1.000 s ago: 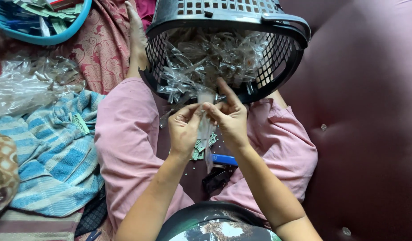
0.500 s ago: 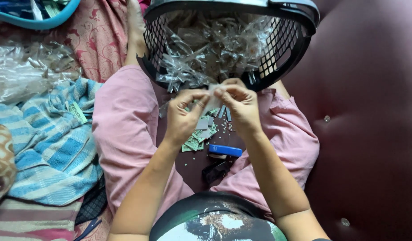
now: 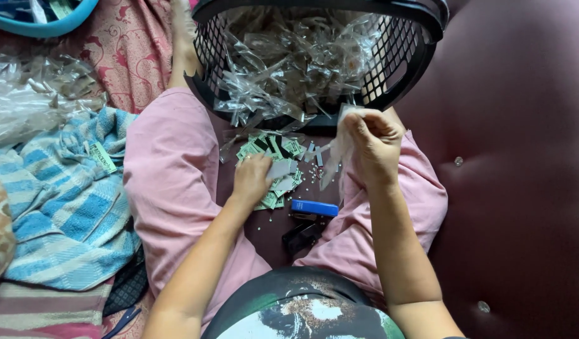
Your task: Manually packaging small items by stapling them to cardboard labels.
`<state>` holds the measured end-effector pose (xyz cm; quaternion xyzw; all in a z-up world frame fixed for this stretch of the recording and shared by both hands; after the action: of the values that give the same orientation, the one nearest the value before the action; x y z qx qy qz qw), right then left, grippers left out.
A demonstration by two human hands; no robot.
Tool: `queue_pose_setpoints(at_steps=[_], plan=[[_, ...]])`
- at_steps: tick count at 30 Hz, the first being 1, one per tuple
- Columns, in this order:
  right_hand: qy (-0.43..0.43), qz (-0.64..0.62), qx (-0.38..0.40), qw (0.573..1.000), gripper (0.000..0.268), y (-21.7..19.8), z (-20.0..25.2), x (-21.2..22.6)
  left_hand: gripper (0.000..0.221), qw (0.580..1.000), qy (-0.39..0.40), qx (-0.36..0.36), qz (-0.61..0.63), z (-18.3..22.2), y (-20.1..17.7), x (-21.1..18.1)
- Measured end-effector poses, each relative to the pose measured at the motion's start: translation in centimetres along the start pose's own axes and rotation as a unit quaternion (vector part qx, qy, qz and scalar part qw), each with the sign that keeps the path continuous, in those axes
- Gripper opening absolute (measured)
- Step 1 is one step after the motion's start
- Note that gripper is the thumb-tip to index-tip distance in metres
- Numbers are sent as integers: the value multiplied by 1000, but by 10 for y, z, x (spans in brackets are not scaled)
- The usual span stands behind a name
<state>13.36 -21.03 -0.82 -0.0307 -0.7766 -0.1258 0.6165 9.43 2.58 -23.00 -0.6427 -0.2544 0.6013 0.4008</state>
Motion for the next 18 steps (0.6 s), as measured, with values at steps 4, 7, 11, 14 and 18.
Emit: queue_pose_setpoints(at_steps=[4,7,11,14,18], plan=[[3,19,-4,1000,8,-13,-2,-3,36,986,-57,-16,157,4,-44,-15],[8,1,-8,1000,7,-19,0,-2,37,801,-159,-30,576,16,-73,-27],[20,-45,-9,999,7,-24,-3,-14,19,379,-245,31,892,31,-90,-56],[31,-18,-4,999,7,-14,3,-16,27,377,-239,61,893,29,-80,-60],[35,10,21,999,8,12,20,5,41,460,-182,52,867,24,-96,-78]])
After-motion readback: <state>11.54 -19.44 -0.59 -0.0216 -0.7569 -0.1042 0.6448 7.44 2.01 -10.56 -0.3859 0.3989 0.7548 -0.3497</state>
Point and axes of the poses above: each hand's wrist, its own z-axis away from the middle knuckle, its own y-axis out of the palm, x = y × z, the point moved 8 cm from there along -z, towards the middle knuckle, and after that the axes turned 8 degrees about z, right-handed, at the moved point
